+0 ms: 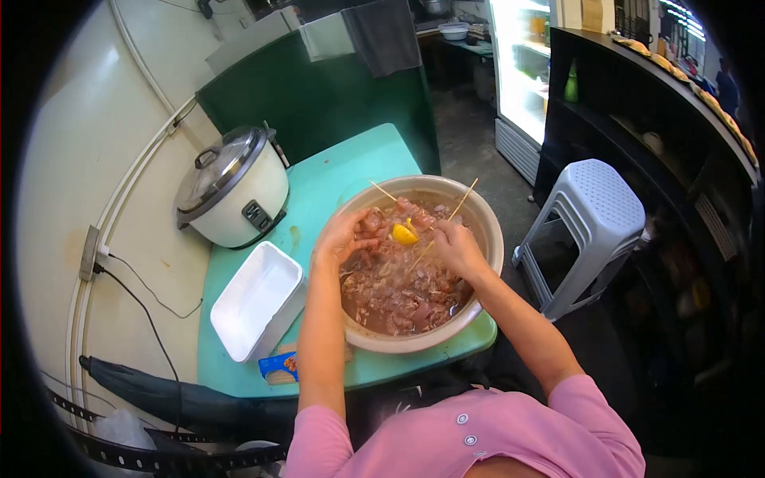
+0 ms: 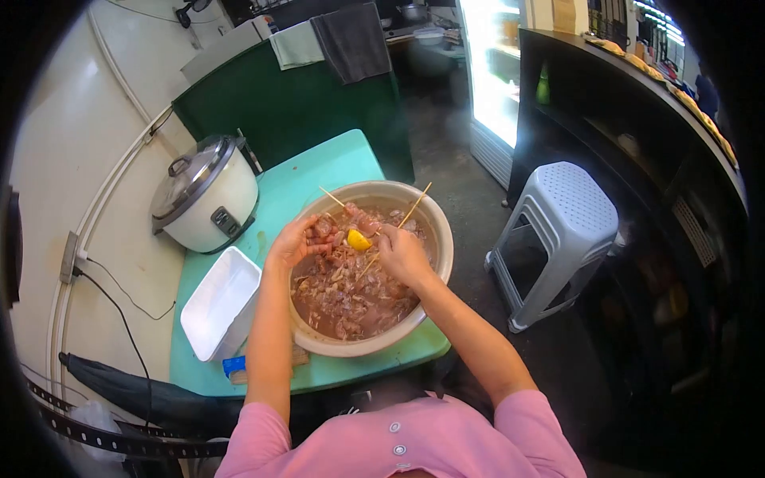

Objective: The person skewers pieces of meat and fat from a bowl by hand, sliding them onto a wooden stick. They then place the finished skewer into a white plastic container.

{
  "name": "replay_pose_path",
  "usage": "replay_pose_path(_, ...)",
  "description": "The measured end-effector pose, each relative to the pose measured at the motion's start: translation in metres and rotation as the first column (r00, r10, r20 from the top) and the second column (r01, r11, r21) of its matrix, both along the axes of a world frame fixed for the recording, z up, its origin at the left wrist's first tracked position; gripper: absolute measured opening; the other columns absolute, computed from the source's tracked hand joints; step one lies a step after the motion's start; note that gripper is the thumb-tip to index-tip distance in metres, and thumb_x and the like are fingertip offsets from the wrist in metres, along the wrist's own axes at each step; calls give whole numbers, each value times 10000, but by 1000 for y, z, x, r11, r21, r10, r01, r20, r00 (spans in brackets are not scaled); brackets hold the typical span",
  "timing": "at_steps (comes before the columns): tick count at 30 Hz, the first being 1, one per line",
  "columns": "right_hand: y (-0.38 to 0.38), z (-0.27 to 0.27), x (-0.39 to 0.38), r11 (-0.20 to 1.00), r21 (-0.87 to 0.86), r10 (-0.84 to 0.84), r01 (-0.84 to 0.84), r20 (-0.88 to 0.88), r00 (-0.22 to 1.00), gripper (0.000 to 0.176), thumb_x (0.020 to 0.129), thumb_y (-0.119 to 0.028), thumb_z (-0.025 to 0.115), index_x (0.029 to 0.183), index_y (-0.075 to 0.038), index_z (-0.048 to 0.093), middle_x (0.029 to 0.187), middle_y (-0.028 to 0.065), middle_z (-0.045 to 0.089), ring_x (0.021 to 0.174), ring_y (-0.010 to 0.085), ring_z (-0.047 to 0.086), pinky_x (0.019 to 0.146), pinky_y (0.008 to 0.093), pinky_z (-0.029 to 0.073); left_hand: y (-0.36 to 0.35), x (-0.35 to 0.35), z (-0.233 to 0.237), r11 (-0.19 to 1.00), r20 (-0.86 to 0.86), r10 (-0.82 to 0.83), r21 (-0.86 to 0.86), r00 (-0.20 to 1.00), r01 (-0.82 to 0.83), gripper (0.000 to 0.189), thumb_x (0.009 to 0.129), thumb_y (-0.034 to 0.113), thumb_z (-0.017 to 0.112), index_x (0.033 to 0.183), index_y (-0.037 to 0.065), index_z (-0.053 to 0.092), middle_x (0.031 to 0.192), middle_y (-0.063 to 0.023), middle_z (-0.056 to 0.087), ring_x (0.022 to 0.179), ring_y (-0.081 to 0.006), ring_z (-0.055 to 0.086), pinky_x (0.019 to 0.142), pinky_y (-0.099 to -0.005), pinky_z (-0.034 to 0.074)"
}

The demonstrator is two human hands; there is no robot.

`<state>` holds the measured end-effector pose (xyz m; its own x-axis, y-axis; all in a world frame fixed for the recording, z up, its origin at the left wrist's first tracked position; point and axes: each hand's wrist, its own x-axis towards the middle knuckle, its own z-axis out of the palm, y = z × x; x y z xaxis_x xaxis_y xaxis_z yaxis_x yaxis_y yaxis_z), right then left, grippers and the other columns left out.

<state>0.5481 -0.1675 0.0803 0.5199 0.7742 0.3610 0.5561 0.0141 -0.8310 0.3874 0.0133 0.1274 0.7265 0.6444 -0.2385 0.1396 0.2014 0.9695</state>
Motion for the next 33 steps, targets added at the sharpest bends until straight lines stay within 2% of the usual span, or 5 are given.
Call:
replay_pose_path(6,-1,3,-1,993,-119,-13,6,-62,998,226,835,-117,489,970,-1,628,857,264,627,824,394,625,753,479,470,0,26,-44,885,20,109,454,994,-106,211,792,-31,508,947,-34,651,775,-97,657,654,-156,615,556,-285,499)
replay_pose_path(8,0,-1,-5,1000,-6,-24,24,-32,999,265,833,-160,464,946,15,628,805,285,615,792,424,613,753,500,464,-4,31,-48,680,-102,171,732,980,-42,193,776,-43,526,895,-21,676,804,-117,650,688,-221,622,606,-329,500)
replay_pose_path(10,-1,1,-3,998,-47,-40,39,-22,999,260,840,-163,463,948,6,628,821,275,619,799,425,608,753,496,458,-19,30,-38,145,18,285,988,958,-61,202,775,4,560,930,37,685,847,-158,637,779,-333,615,745,-390,481)
replay_pose_path(24,-3,4,-3,993,-108,-45,40,-40,998,289,843,-192,461,984,-7,632,846,270,629,818,414,616,758,492,467,-13,35,-51,674,32,177,724,984,-145,233,775,2,549,977,-24,663,968,-167,664,878,-236,644,784,-342,496)
replay_pose_path(33,2,-4,-3,998,-26,-67,65,-78,995,269,801,-187,488,852,17,656,796,287,623,762,426,629,684,510,490,-48,39,-21,393,-113,65,916,991,78,354,729,-41,590,1081,-15,611,970,-196,643,882,-310,630,800,-373,485)
